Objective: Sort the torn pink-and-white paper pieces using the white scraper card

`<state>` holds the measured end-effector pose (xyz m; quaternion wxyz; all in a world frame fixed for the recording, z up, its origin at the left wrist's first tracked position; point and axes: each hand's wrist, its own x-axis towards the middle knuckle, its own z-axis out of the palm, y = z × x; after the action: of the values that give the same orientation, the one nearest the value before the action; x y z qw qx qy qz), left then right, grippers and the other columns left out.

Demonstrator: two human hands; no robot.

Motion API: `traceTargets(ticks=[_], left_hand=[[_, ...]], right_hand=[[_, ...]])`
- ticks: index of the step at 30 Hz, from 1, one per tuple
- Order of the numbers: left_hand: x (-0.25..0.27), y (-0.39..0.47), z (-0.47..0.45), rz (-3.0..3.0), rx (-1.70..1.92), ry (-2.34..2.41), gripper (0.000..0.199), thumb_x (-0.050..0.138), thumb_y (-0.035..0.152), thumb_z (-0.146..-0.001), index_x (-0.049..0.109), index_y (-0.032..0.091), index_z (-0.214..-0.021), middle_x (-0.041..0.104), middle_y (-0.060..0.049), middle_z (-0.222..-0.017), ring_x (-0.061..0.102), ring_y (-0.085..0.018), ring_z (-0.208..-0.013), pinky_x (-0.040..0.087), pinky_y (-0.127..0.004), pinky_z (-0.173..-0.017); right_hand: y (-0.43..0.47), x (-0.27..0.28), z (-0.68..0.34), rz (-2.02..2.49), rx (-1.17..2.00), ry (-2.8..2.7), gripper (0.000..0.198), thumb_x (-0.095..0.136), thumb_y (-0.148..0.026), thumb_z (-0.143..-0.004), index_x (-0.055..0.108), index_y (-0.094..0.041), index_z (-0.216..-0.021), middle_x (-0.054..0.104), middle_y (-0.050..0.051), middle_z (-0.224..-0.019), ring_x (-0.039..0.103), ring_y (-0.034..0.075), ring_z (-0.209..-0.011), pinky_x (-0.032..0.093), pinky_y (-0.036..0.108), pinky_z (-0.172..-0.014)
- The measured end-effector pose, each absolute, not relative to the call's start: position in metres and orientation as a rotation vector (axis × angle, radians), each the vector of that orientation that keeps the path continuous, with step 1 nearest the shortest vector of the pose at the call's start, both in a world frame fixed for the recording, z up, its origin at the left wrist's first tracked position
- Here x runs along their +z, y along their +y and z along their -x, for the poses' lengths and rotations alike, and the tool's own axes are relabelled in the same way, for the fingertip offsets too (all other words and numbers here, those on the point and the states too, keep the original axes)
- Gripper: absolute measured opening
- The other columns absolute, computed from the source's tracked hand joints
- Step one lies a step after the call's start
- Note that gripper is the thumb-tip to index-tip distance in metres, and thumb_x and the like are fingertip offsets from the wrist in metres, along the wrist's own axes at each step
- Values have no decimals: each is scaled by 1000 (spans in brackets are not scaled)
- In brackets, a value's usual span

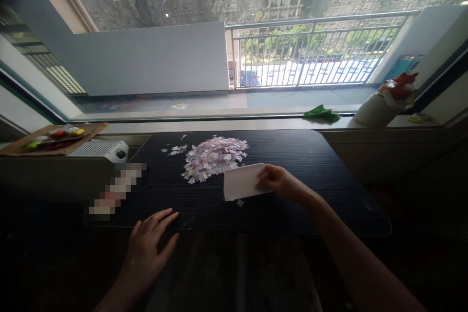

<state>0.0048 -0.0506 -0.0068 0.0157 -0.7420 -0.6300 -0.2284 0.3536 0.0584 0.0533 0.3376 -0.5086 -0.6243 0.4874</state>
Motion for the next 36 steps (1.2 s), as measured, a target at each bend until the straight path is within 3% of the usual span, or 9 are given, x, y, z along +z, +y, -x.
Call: traceTargets(ticks=[2, 9, 22, 28, 36], left_hand=[[-10, -49, -2, 2326, -713, -1930, 34, 44, 28, -87, 58, 26, -118, 62, -8, -124, 54, -27, -116, 26, -59, -105], [-9, -49, -3, 2293, -717, -1957, 33, 44, 29, -87, 59, 25, -116, 62, -9, -123, 54, -26, -116, 25, -56, -107], [-2, -49, -5, 2294, -679, -1931, 33, 40, 32, -89, 58, 24, -115, 62, -9, -122, 53, -26, -116, 26, -54, -106], [-9, -46, 1, 2302, -698, -1829, 33, 40, 33, -89, 57, 23, -116, 63, -9, -120, 55, -27, -113, 29, -54, -103], [-9, -48, -2, 2277, -710, -1880, 34, 40, 31, -88, 60, 23, -115, 63, -9, -120, 56, -28, -112, 29, -57, -103]], right_hand=[[50, 58, -377, 1400, 1274, -1589, 27, 79, -38, -59, 64, -18, -71, 66, -1, -66, 63, 18, -65, 53, 32, -63], [58, 55, -387, 1388, 1300, -1513, 35, 78, -43, -60, 64, -19, -81, 70, 2, -80, 66, 20, -79, 53, 35, -76], [40, 64, -404, 1523, 1453, -1725, 18, 69, -30, -65, 61, -17, -74, 65, -2, -70, 58, 15, -66, 43, 26, -59], [21, 66, -416, 1464, 1537, -1743, 23, 68, -28, -71, 65, -14, -89, 69, 1, -80, 61, 16, -73, 46, 26, -64], [-7, 56, -435, 1477, 1412, -1518, 34, 75, -48, -66, 66, -17, -78, 71, 3, -74, 67, 21, -72, 53, 31, -67]])
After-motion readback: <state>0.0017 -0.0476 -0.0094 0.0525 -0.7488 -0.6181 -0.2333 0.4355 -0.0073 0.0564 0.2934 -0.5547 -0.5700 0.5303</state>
